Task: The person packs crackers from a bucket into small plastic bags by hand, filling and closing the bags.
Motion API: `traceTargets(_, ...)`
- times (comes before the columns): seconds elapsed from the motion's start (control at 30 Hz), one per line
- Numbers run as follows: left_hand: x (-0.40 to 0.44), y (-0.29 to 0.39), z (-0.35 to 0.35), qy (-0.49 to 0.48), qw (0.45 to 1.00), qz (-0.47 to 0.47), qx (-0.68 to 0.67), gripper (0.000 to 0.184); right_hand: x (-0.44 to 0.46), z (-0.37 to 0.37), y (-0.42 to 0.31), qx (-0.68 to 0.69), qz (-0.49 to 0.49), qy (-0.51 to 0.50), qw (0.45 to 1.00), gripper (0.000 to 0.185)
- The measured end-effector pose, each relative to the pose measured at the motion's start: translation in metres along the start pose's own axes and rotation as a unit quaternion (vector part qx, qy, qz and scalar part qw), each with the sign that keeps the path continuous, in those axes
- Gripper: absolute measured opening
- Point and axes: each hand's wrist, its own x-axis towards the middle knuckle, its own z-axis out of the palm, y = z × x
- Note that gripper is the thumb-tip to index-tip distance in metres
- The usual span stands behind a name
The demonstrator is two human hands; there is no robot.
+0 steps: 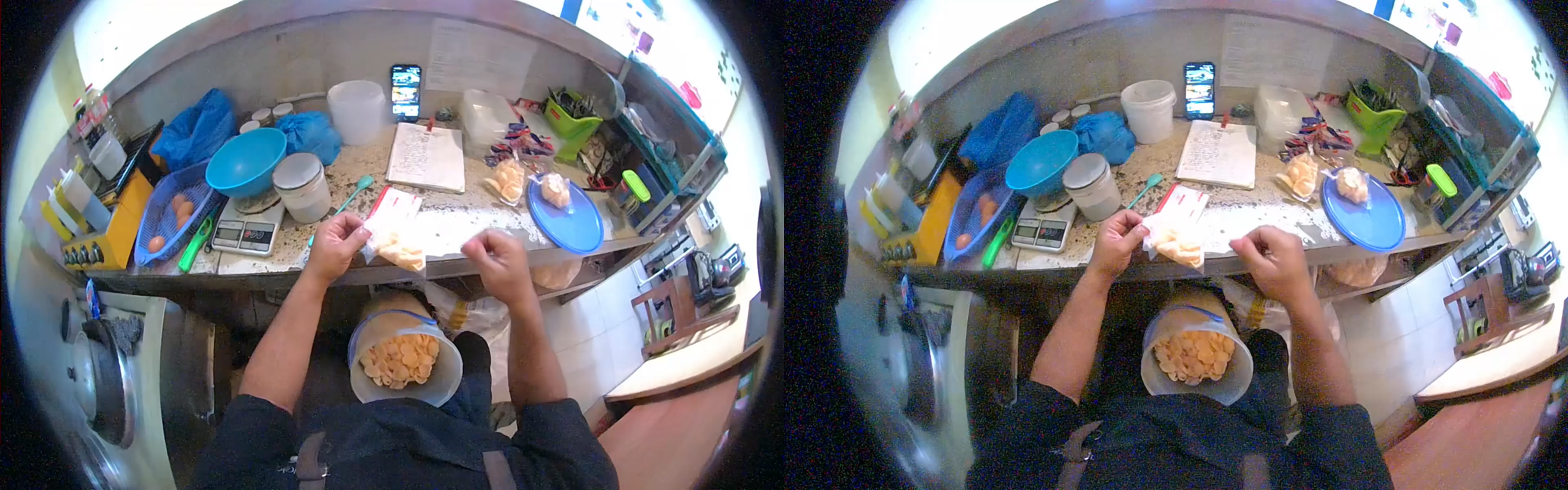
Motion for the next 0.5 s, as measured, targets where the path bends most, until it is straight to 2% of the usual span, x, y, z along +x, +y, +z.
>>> traceTargets(0.03, 0.006, 0.004, -0.004, 0.009, 1.0, -0.009, -0.017, 0.008, -0.009, -0.005, 0.008, 0.017, 0.094, -0.114, 0.989, 0.036)
traceTargets(0.07, 0.009, 0.007, -0.006, 0.016, 0.999, -0.022, -0.036, 0.006, -0.023, -0.003, 0.014, 0.036, 0.19, -0.226, 0.955, 0.041)
traceTargets(0.1, -0.037, -0.003, 0.005, 0.016, 0.995, -0.093, -0.043, 0.006, -0.087, 0.002, 0.024, -0.001, 0.229, -0.257, 0.939, 0.053)
traceTargets(0.13, -0.03, -0.008, 0.003, 0.028, 0.994, -0.068, -0.075, 0.007, -0.11, 0.008, 0.04, -0.036, 0.194, -0.275, 0.941, 0.076)
traceTargets(0.17, -0.019, -0.012, 0.003, 0.042, 0.992, -0.036, -0.11, 0.007, -0.141, 0.027, 0.084, -0.029, 0.156, -0.321, 0.934, 0.088)
traceTargets(0.2, -0.008, -0.01, 0.004, 0.045, 0.989, -0.014, -0.141, 0.006, -0.161, 0.043, 0.106, -0.059, 0.168, -0.385, 0.906, 0.083)
traceTargets(0.23, -0.002, -0.006, 0.007, 0.043, 0.989, -0.014, -0.144, 0.006, -0.165, 0.05, 0.083, -0.152, 0.214, -0.389, 0.883, 0.069)
traceTargets(0.3, -0.001, 0.002, 0.01, 0.064, 0.978, -0.039, -0.197, 0.007, -0.17, 0.054, 0.09, -0.194, 0.245, -0.385, 0.869, 0.063)
traceTargets(0.33, 0.002, 0.011, 0.015, 0.092, 0.966, -0.066, -0.234, 0.008, -0.167, 0.055, 0.091, -0.199, 0.207, -0.368, 0.884, 0.064)
traceTargets(0.4, 0.0, 0.022, 0.019, 0.092, 0.968, -0.119, -0.203, 0.008, -0.158, 0.057, 0.092, -0.201, 0.149, -0.359, 0.899, 0.061)
traceTargets(0.43, 0.001, 0.021, 0.018, 0.093, 0.969, -0.141, -0.18, 0.009, -0.152, 0.059, 0.089, -0.199, 0.154, -0.359, 0.898, 0.061)
traceTargets(0.5, -0.014, 0.001, -0.002, 0.009, 0.987, -0.132, -0.087, 0.009, -0.132, 0.067, 0.087, -0.246, 0.098, -0.435, 0.86, 0.06)
